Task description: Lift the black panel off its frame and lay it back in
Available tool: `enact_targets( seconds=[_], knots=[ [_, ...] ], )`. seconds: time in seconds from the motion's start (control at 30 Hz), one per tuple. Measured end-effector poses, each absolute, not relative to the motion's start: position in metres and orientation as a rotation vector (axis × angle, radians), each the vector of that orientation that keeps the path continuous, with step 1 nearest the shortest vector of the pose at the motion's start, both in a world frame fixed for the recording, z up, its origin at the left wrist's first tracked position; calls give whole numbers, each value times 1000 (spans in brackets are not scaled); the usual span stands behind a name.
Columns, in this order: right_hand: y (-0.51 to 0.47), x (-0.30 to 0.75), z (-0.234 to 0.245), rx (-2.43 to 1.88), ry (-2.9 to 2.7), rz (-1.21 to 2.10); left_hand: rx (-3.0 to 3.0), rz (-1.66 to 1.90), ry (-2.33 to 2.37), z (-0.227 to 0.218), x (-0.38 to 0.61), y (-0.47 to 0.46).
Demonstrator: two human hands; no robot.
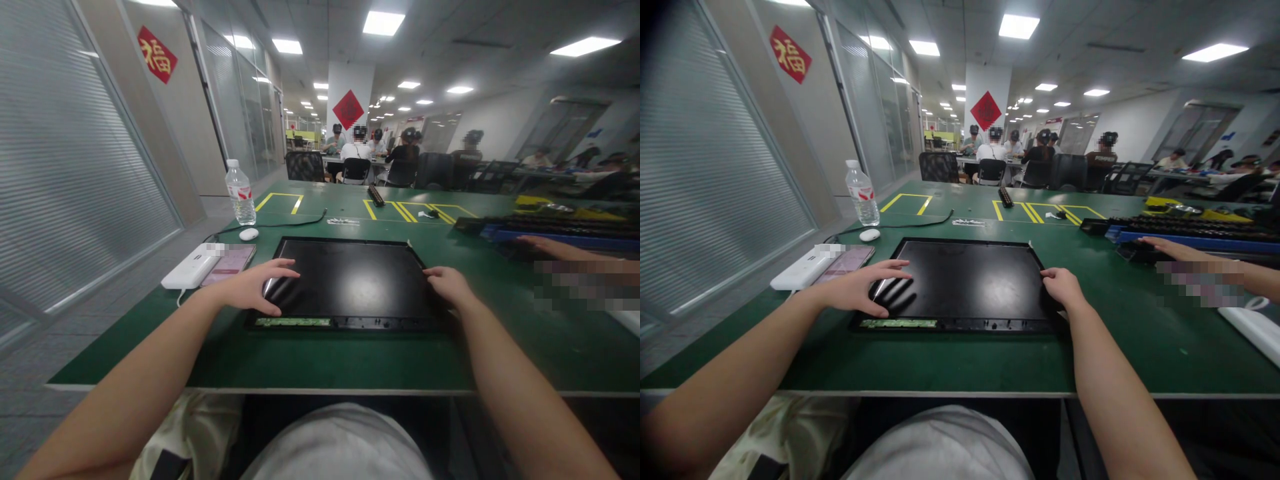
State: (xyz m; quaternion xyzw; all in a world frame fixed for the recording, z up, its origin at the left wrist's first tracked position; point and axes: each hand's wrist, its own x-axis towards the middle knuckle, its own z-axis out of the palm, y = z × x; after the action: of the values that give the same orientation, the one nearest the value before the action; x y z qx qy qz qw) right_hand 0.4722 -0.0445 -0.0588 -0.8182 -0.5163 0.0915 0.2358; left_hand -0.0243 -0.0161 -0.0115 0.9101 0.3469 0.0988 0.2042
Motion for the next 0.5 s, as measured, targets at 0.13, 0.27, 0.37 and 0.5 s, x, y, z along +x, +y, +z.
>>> enact_targets(
  seconds=[0.13, 0.27, 0.37, 0.5],
  knots=[
    [-46, 471, -55, -2253, -1375, 272, 2471, 363, 1160, -20, -26, -7],
    [-48, 474, -55, -2221, -1313, 217, 2461, 496, 1402, -32, -24, 6],
    [-49, 479, -55, -2205, -1254, 178, 2378, 455, 1543, -37, -20, 9],
    [-49, 479, -53, -2222, -1198, 262, 2356, 442, 1600, -38, -15, 6]
  ],
)
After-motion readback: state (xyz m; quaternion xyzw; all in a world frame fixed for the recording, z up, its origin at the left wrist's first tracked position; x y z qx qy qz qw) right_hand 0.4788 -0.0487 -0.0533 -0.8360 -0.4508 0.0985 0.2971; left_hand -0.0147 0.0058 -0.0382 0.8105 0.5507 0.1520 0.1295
